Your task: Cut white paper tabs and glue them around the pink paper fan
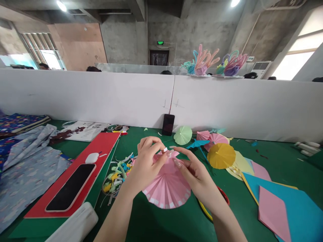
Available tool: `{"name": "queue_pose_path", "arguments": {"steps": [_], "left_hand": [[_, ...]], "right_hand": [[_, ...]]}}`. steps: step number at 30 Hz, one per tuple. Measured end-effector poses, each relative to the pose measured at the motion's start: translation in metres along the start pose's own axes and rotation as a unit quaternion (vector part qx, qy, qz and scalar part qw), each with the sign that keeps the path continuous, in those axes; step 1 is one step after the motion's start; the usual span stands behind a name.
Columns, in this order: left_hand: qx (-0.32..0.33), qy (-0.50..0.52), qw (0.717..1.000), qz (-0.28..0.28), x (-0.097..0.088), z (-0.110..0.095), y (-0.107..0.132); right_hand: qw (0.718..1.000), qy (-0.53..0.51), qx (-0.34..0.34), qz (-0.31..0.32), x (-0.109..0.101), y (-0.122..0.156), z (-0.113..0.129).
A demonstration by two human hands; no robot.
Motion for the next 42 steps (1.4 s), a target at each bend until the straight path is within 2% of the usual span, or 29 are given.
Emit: {"name": "queue_pose_path", "arguments": {"steps": [7, 10, 13, 16, 29, 42], "left_hand": [[0.004, 0.049, 0.996, -0.068, -0.020, -0.003, 0.005], [0.024, 0.082, 0.996, -0.025, -0.015, -0.011, 0.008], [0.031, 0.055, 0.997, 0.042, 0.001, -0.016, 0.008], [0.018, 0.029, 0.997, 0.067, 0.012, -0.014, 0.005], [-0.003, 0.019, 0.996, 0.088, 0.018, -0.010, 0.005], [-0.013, 0.002, 0.994, 0.105, 0.017, -0.010, 0.004]], "right_hand": [[0.999, 0.044, -0.001, 0.004, -0.006, -0.006, 0.000], [0.999, 0.043, 0.004, 0.006, -0.007, -0.005, -0.002], [0.999, 0.025, -0.005, 0.032, -0.002, -0.003, 0.001], [0.998, 0.013, -0.021, 0.059, 0.003, -0.001, 0.005], [0.997, 0.053, 0.005, 0.062, 0.005, 0.002, 0.000], [0.998, 0.011, -0.015, 0.068, 0.005, 0.003, 0.001]]}}
Point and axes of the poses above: each hand's wrist, its own y-axis away from the middle knuckle, its own x-axis out of the palm, z = x × y, the point moved 8 cm from there along -y, towards the middle knuckle, and after that the axes turned 8 degrees about z, right-handed, at the moved point
